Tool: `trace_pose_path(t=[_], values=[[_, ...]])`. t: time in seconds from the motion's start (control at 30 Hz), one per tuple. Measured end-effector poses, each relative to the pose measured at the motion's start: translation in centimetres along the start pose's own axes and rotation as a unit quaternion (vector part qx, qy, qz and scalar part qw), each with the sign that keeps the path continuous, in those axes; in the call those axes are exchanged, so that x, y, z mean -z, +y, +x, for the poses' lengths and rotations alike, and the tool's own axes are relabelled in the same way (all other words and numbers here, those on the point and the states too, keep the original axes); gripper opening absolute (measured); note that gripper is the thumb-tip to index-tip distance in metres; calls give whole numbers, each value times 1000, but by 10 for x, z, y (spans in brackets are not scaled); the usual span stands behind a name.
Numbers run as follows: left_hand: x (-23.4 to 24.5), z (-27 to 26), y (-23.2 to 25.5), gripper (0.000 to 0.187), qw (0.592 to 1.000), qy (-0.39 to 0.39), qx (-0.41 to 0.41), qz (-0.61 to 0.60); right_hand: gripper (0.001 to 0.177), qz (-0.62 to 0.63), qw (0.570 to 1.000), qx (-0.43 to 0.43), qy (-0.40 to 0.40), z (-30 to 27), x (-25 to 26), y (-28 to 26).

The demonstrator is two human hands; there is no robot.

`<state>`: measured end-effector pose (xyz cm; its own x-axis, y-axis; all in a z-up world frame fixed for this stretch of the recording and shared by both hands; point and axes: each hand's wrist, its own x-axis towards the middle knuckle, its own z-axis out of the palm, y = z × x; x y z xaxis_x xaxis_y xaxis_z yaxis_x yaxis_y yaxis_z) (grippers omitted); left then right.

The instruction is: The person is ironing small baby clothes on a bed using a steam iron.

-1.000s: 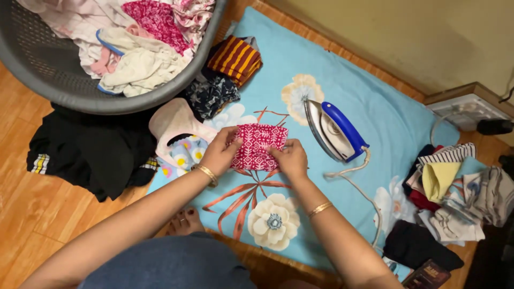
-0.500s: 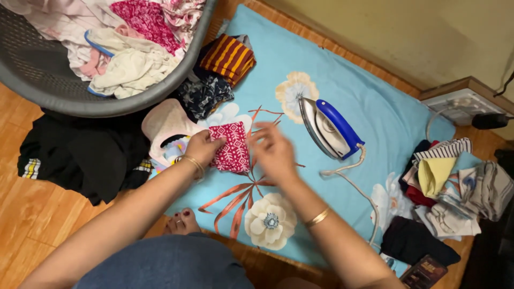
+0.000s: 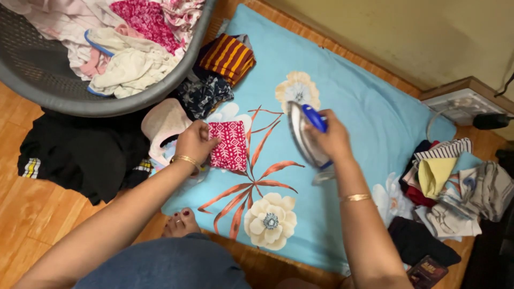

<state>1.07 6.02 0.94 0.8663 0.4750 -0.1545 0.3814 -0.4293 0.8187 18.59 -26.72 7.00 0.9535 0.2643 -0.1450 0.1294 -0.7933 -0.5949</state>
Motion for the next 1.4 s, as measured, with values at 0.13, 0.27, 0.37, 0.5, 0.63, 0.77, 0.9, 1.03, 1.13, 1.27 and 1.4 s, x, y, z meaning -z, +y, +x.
trace_pose_path(t=[0.13,0.27,0.37,0.5,0.63,0.77,0.9,1.03,1.13,1.27,1.4], values=[[9,0,12,38,998,54,12,19,51,-21,998,49,-13,-40,-14,-79],[16,-3,12,25,985,170,-28,-5,53,-81,975,193,-79,-70,-73,-121],[22,-4,17,21,973,220,-66,-13,52,-96,943,306,-94,-70,-109,-138],[20,-10,19,20,968,237,-83,-23,54,-119,948,294,-20,-31,-117,-154],[-3,-7,-4,26,981,185,-65,-5,53,-145,962,228,46,12,-107,-145],[-19,-5,-17,58,995,-6,83,62,49,-151,974,156,63,12,-80,-119],[-23,-2,-7,58,978,-98,181,43,51,-167,980,77,78,-3,-58,-100],[-14,-8,23,45,992,-76,98,22,53,-195,976,46,82,-8,-41,-80],[-1,-18,54,34,988,-55,-139,24,54,-212,974,18,79,-10,-28,-64],[-1,-28,49,25,886,-70,-430,161,56,-214,974,-7,81,-12,-16,-51],[8,-43,25,27,833,-85,-485,252,53,-172,982,-61,45,-17,-5,-56]])
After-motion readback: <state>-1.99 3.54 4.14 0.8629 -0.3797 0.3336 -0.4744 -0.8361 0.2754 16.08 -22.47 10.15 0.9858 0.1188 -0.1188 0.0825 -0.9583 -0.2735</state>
